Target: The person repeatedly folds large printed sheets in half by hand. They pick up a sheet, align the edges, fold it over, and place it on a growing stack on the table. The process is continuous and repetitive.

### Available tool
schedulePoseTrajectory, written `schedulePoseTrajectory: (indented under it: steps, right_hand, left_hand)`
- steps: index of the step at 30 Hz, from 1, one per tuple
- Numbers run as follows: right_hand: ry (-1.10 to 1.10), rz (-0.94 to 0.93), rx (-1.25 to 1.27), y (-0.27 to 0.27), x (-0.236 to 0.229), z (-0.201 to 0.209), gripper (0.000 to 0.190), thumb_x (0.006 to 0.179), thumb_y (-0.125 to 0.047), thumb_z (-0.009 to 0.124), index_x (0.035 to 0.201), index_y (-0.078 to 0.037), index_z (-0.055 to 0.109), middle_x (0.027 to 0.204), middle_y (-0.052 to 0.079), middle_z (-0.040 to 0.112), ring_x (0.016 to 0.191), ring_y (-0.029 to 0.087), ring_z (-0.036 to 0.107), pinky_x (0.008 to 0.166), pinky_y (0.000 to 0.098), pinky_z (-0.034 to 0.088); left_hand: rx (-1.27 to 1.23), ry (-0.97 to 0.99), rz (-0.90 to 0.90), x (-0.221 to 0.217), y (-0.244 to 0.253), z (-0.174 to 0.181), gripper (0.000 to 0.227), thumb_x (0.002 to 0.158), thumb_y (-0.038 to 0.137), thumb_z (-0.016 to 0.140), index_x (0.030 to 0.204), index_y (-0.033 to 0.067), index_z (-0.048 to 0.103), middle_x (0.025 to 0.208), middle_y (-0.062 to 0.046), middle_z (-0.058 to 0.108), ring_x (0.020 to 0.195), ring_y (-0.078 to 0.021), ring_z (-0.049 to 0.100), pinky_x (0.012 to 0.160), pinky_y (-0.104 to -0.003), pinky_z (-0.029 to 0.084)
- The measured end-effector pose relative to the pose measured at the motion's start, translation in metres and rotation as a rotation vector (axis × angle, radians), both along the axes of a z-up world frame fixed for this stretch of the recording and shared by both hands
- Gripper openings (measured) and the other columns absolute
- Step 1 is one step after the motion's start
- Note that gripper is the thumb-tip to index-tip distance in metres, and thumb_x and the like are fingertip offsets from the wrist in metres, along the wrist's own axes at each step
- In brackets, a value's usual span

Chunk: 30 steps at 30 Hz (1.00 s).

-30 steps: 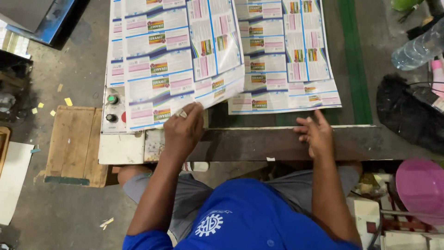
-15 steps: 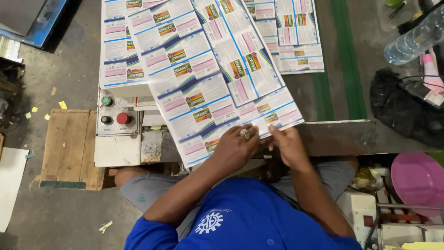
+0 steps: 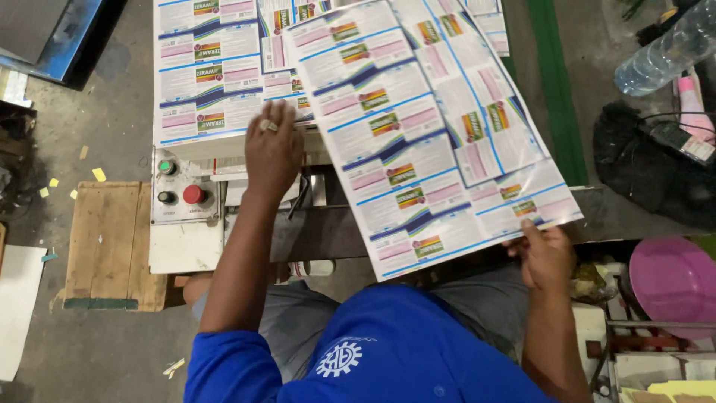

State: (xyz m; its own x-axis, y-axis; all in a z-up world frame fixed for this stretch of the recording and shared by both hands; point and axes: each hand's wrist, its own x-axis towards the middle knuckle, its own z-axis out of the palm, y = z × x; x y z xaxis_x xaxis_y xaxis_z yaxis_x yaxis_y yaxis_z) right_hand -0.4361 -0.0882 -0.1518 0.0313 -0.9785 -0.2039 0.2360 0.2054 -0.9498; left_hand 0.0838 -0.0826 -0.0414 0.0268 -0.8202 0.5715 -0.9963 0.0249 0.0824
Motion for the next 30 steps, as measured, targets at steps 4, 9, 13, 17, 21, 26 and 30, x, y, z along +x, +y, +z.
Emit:
schedulePoseTrajectory:
  steps: [4, 9, 13, 17, 21, 26, 30]
  right_hand:
    - [0.063, -0.040, 0.005, 0.011, -0.036, -0.013, 0.016, 0.108, -0.011, 0.060, 0.118, 0.001, 0.064, 0.095, 0.012, 0.072, 0.069, 0.018, 0.068, 0.053, 0.0282, 0.050]
    - [0.128, -0.090, 0.030, 0.025, -0.046, -0.005, 0.015, 0.109, -0.010, 0.060, 0.119, 0.000, 0.063, 0.095, 0.011, 0.072, 0.071, 0.017, 0.068, 0.054, 0.0275, 0.050]
    - [0.189, -0.128, 0.012, 0.032, -0.045, -0.002, 0.015, 0.110, -0.010, 0.060, 0.119, 0.001, 0.063, 0.096, 0.012, 0.072, 0.071, 0.018, 0.068, 0.055, 0.0273, 0.050]
    - [0.189, -0.128, 0.028, 0.030, -0.032, -0.007, 0.015, 0.109, -0.010, 0.060, 0.120, 0.000, 0.063, 0.096, 0.012, 0.072, 0.071, 0.018, 0.069, 0.053, 0.0269, 0.050]
    - [0.180, -0.049, 0.060, 0.010, -0.002, -0.018, 0.019, 0.107, -0.011, 0.058, 0.121, 0.001, 0.062, 0.098, 0.012, 0.073, 0.072, 0.019, 0.071, 0.051, 0.0271, 0.050]
    - [0.133, 0.069, 0.031, -0.057, 0.046, -0.028, 0.022, 0.108, -0.015, 0.055, 0.124, 0.000, 0.060, 0.101, 0.011, 0.073, 0.073, 0.020, 0.073, 0.050, 0.0270, 0.051]
    - [0.126, 0.097, 0.000, -0.131, 0.080, -0.025, 0.026, 0.109, -0.018, 0.052, 0.130, -0.003, 0.057, 0.104, 0.010, 0.073, 0.074, 0.019, 0.073, 0.049, 0.0271, 0.051]
  left_hand:
    - [0.043, -0.083, 0.073, -0.001, 0.005, 0.004, 0.069, 0.094, 0.038, 0.073, 0.141, -0.0079, 0.054, 0.146, -0.030, 0.056, 0.139, -0.0447, 0.047, 0.111, -0.057, 0.034]
    - [0.128, -0.118, 0.085, 0.014, 0.013, -0.014, 0.056, 0.096, 0.030, 0.069, 0.140, -0.0034, 0.058, 0.144, -0.025, 0.060, 0.136, -0.0395, 0.054, 0.110, -0.053, 0.041]
    - [0.058, -0.145, 0.000, 0.023, 0.021, 0.005, 0.023, 0.103, 0.011, 0.063, 0.125, 0.0035, 0.068, 0.126, -0.018, 0.073, 0.116, -0.0325, 0.070, 0.099, -0.043, 0.053]
    - [0.028, -0.092, -0.007, 0.013, 0.029, 0.033, 0.011, 0.101, 0.008, 0.064, 0.110, 0.0069, 0.070, 0.096, -0.013, 0.074, 0.088, -0.0310, 0.073, 0.084, -0.042, 0.056]
    - [-0.014, 0.016, 0.021, -0.013, 0.047, 0.043, 0.006, 0.102, 0.009, 0.069, 0.105, 0.0065, 0.072, 0.072, -0.011, 0.069, 0.064, -0.0292, 0.067, 0.063, -0.042, 0.052]
    - [-0.092, 0.062, 0.023, -0.040, 0.077, 0.047, 0.009, 0.098, 0.007, 0.071, 0.107, 0.0067, 0.073, 0.070, -0.012, 0.068, 0.065, -0.0317, 0.066, 0.064, -0.043, 0.052]
    - [-0.116, 0.140, 0.006, -0.050, 0.090, 0.045, 0.015, 0.095, 0.006, 0.071, 0.110, 0.0063, 0.072, 0.086, -0.014, 0.073, 0.073, -0.0334, 0.070, 0.070, -0.044, 0.055]
